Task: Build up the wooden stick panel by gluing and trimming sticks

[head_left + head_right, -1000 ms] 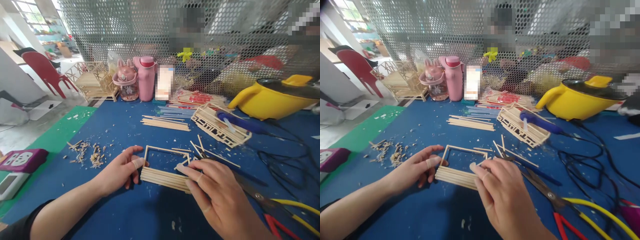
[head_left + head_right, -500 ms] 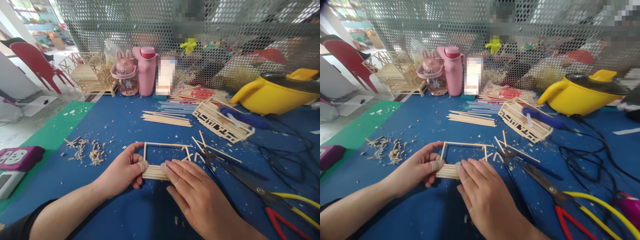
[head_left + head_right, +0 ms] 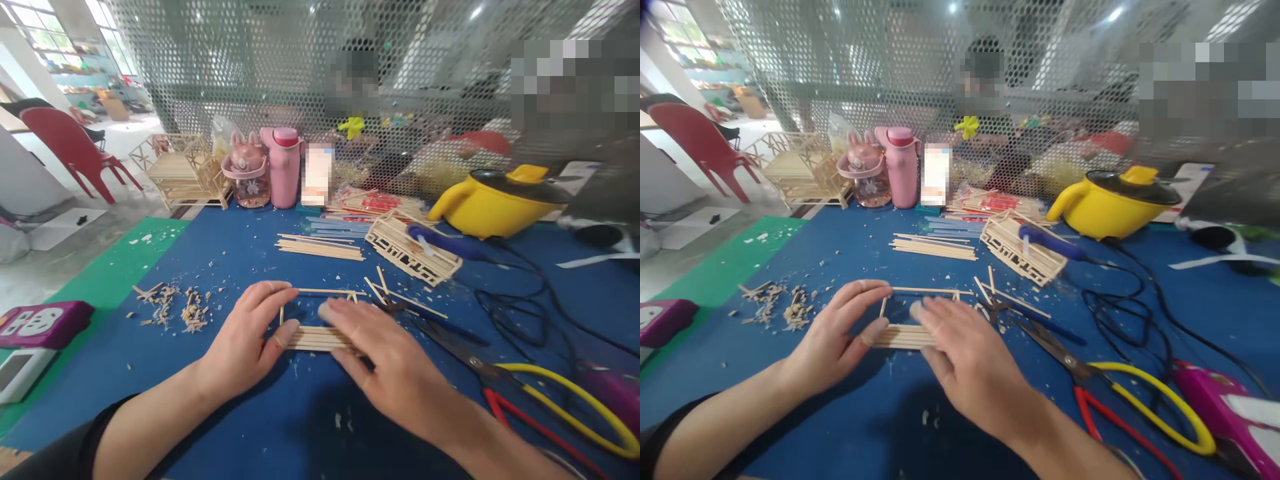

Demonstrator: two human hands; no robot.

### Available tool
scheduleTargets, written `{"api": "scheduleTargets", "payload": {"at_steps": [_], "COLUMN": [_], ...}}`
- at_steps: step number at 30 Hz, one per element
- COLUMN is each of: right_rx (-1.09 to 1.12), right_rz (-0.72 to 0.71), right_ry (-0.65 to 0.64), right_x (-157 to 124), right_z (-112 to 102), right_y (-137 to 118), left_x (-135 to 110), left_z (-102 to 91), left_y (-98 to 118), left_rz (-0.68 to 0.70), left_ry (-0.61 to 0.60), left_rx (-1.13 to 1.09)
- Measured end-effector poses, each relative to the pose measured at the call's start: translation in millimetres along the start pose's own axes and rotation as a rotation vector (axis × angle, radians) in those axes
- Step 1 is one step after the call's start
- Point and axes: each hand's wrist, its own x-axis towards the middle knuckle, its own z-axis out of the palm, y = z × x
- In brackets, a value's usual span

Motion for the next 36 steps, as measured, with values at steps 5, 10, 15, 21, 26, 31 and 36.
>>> {"api": "scheduleTargets", "payload": {"at_steps": [5, 10, 15, 21, 26, 31, 36], "right_rx": [0.166, 0.416, 0.505, 0.689, 0.989, 1.206, 1.25], "right_rz": [0.367, 0.604, 0.65, 0.652, 0.492, 0.392, 0.426], "right_ry": [0.45, 0.509, 0.363, 0.299, 0.125, -0.046, -0.07], "right_x": [2.3, -11.0, -21.1, -22.4, -21.2, -22.9, -22.1], "right_z": [-33.0, -23.6, -18.8, -17.7, -20.0, -19.0, -17.3], "right_y": [25.3, 48.5, 41.0, 30.6, 15.4, -6.6, -17.9], "left_x": [12.4, 22.7, 15.5, 4.4, -3.3, -5.9, -0.8], "left_z": [19.6, 46.0, 53.3, 45.0, 43.9, 49.7, 48.7], "left_y": [34.3, 66.8, 58.3, 48.3, 46.4, 44.4, 43.6], "left_rz": [0.14, 0.039, 0.095, 0.235, 0.379, 0.273, 0.262], "left_ry": [-0.169, -0.413, -0.449, -0.082, 0.15, 0.04, -0.072], "left_rx": [0.165, 0.385, 0.473, 0.364, 0.113, -0.234, -0.375]}}
